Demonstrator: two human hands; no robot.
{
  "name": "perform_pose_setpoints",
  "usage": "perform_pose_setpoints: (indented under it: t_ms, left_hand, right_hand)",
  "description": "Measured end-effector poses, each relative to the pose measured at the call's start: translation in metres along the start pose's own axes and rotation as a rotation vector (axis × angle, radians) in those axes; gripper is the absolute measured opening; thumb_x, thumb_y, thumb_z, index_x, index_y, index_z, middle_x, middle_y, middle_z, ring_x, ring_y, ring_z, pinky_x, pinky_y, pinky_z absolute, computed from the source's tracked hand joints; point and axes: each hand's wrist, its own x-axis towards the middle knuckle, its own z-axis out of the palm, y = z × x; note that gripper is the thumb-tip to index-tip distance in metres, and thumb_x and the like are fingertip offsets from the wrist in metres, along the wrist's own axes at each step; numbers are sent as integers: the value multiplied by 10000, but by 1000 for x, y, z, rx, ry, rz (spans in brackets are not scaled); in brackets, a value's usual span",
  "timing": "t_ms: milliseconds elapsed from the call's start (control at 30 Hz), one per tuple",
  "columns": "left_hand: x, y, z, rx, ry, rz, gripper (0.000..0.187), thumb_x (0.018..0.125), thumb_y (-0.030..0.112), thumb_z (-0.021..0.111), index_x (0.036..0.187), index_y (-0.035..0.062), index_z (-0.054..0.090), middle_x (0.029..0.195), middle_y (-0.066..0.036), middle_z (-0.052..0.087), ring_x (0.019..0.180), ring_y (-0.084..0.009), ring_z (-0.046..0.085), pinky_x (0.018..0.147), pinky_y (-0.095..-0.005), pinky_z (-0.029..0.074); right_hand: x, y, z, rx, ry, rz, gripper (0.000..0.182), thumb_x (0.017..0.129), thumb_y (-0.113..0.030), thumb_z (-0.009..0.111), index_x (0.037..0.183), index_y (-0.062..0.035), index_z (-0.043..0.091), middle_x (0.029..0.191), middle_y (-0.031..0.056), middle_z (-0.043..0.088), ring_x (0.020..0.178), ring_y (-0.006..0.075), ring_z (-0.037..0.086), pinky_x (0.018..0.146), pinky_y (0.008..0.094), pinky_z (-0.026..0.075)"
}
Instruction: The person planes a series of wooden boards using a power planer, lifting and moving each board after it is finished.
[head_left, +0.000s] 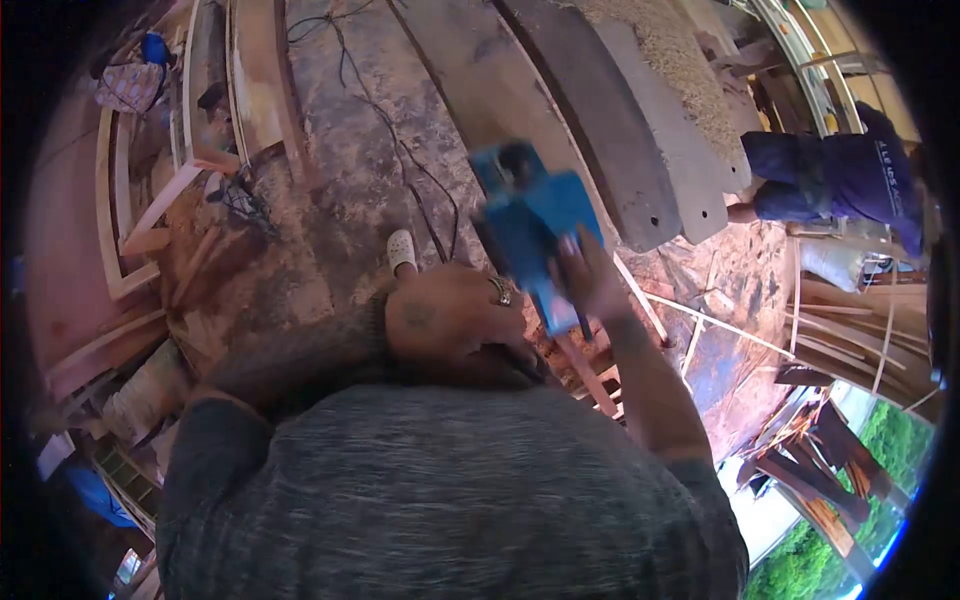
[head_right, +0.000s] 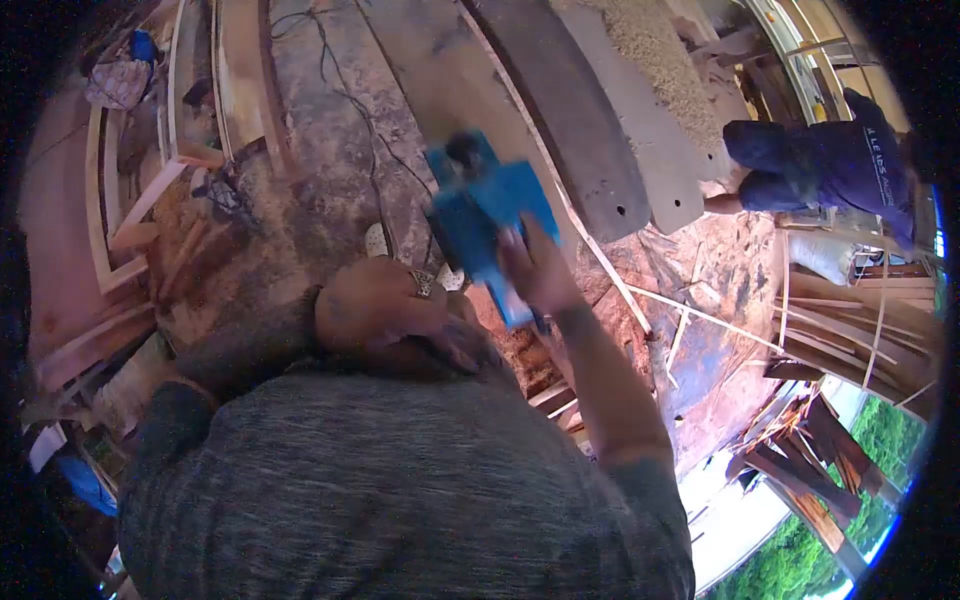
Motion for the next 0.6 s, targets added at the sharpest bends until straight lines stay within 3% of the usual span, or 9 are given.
perform_pose_setpoints:
  t_ms: [33,67,167,300,367,400,500,600]
  left_hand:
    - [5,-1,1,-6,-10,41,344,856,446,780,977,134,699,848,-130,692,889,-366,720,768,-542,552]
    - [11,-2,2,-13,-20,83,342,856,446,776,976,135,701,841,-126,689,886,-363,721,767,-541,556]
    - [20,1,12,6,-226,13,315,872,428,761,984,139,705,861,-107,697,886,-351,725,760,-528,568]
    - [17,-7,25,-60,-169,74,281,885,397,751,1011,148,721,892,-99,718,879,-333,732,750,-519,580]
    - [15,-11,26,-86,-70,119,275,886,397,751,1025,160,728,898,-96,726,860,-326,736,739,-514,585]
    - [14,-13,28,-123,-22,137,263,865,406,768,1004,186,729,873,-75,723,828,-311,735,729,-551,524]
    - [13,-13,27,-153,64,153,241,818,419,801,957,237,725,797,-43,709,740,-291,726,695,-623,405]
    - [10,-8,14,-44,0,83,227,832,385,788,994,234,737,773,-68,705,719,-309,720,675,-569,472]
  right_hand:
    - [-38,23,-8,45,-1,79,577,1072,-245,614,1504,83,419,1058,149,681,955,245,685,775,370,589]
    - [-66,79,-14,-7,33,-190,524,1113,-212,514,1535,65,372,881,82,623,720,142,574,641,314,501]
    - [-149,147,-47,5,-50,-188,585,1089,-158,488,1551,145,296,938,100,641,759,153,617,672,313,538]
    - [-174,156,-52,-5,-32,-322,568,1077,-120,475,1523,183,297,936,111,646,752,145,624,675,312,547]
    - [-160,169,-43,74,16,-263,559,1079,-122,471,1519,181,303,913,113,639,734,143,619,659,308,542]
    - [-152,172,-38,112,41,-233,555,1081,-122,469,1516,180,306,901,114,636,725,143,617,651,307,539]
    - [-109,124,-27,-24,49,-317,482,1094,-135,444,1492,128,375,852,90,628,704,136,610,630,306,532]
    - [-66,43,-20,-39,-13,-210,361,1118,-193,444,1377,56,482,794,63,609,661,132,597,606,306,518]
